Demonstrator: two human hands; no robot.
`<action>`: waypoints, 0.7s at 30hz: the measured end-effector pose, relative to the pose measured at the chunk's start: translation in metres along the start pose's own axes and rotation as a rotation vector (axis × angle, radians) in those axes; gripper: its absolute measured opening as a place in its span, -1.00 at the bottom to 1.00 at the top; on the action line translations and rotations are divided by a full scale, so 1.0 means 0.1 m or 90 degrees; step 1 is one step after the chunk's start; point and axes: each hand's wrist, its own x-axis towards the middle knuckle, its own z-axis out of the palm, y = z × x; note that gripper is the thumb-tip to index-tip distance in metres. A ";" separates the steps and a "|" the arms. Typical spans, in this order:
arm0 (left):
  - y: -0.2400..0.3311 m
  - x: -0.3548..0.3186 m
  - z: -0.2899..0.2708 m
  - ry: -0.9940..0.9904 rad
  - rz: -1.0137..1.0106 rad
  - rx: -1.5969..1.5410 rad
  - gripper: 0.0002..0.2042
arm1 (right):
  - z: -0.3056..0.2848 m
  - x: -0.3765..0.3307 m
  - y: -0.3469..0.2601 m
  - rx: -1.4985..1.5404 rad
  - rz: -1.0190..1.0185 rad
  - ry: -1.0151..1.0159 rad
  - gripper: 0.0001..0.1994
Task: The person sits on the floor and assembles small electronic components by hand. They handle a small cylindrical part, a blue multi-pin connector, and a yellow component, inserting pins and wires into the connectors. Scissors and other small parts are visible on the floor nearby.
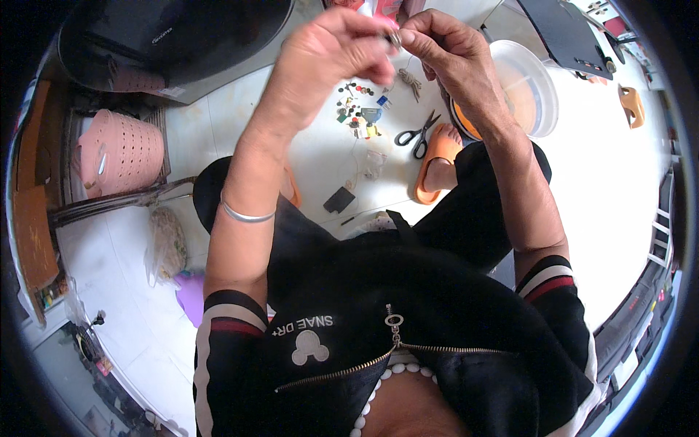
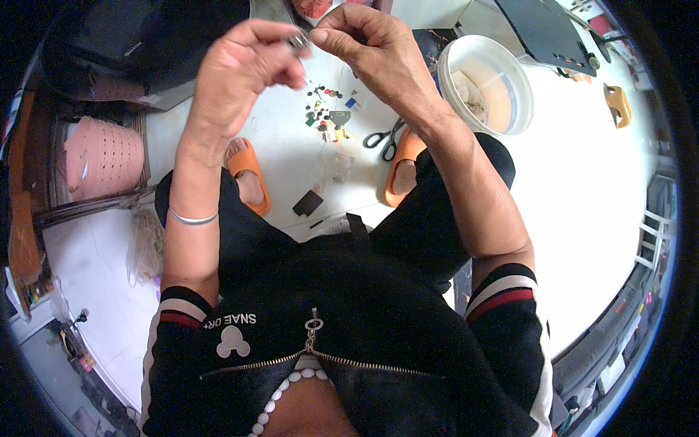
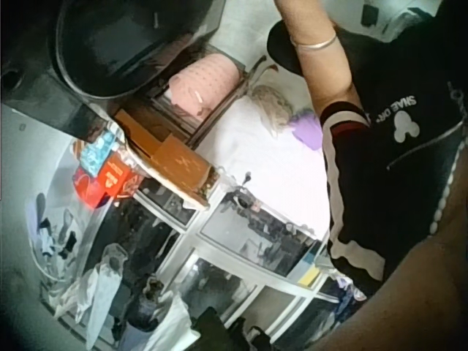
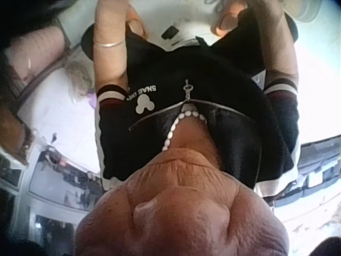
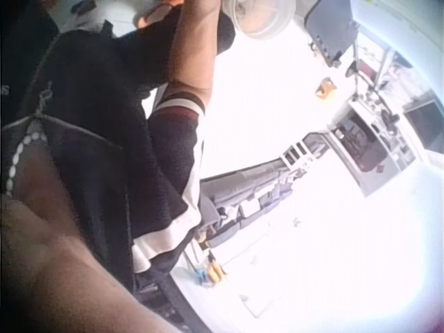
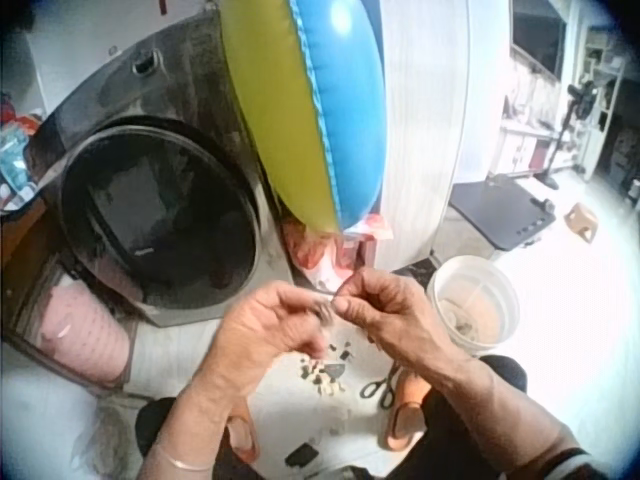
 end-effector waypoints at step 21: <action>-0.15 0.07 0.00 0.030 -0.119 0.073 -0.87 | 0.00 -0.01 -0.25 0.121 0.060 -0.041 -0.89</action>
